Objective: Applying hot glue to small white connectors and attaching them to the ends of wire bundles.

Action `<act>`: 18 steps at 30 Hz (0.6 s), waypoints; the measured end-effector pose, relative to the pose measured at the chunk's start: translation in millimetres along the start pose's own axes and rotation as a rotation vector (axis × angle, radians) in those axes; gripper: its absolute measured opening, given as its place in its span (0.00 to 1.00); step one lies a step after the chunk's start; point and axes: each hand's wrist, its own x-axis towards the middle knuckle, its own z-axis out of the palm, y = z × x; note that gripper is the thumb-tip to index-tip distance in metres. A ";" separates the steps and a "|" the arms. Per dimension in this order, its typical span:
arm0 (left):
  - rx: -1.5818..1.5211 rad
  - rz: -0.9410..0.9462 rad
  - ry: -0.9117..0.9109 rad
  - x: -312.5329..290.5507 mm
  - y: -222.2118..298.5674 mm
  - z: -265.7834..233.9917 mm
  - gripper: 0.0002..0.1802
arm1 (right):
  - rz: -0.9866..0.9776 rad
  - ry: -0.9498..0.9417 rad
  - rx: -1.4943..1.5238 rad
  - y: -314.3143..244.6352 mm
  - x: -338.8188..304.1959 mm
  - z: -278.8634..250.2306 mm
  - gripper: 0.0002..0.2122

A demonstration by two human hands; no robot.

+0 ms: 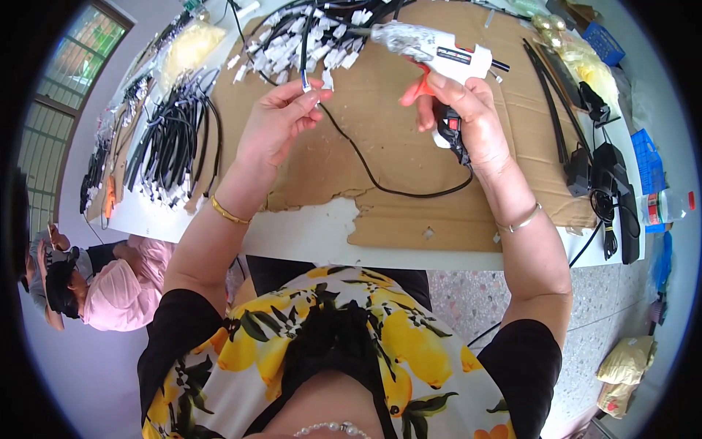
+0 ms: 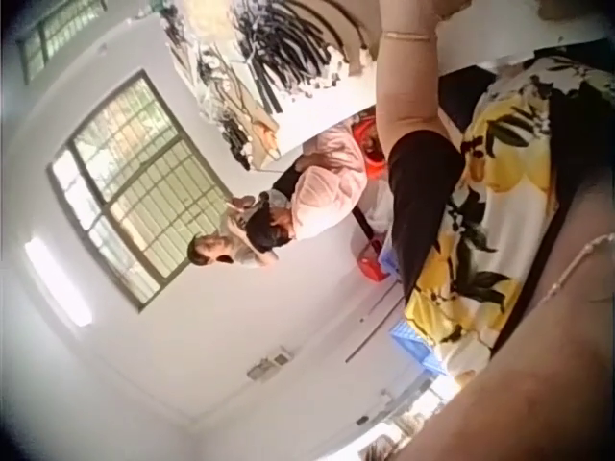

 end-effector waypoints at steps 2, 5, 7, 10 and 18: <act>-0.019 0.075 -0.016 -7.1 -8.2 0.1 0.11 | 0.031 -0.111 -0.087 1.0 -3.7 5.4 0.21; 0.028 0.136 -0.006 -11.5 -15.6 3.8 0.10 | 0.062 -0.182 -0.143 -6.4 -8.0 15.6 0.16; 0.057 0.134 0.008 -13.0 -16.5 6.5 0.10 | 0.087 -0.221 -0.190 -3.9 -10.4 15.5 0.14; 0.096 0.153 0.022 -13.2 -17.9 6.9 0.10 | 0.120 -0.212 -0.266 -3.6 -15.2 18.2 0.14; 0.151 0.298 0.036 -15.4 -20.7 6.4 0.11 | 0.190 -0.194 -0.346 -4.1 -15.4 20.8 0.12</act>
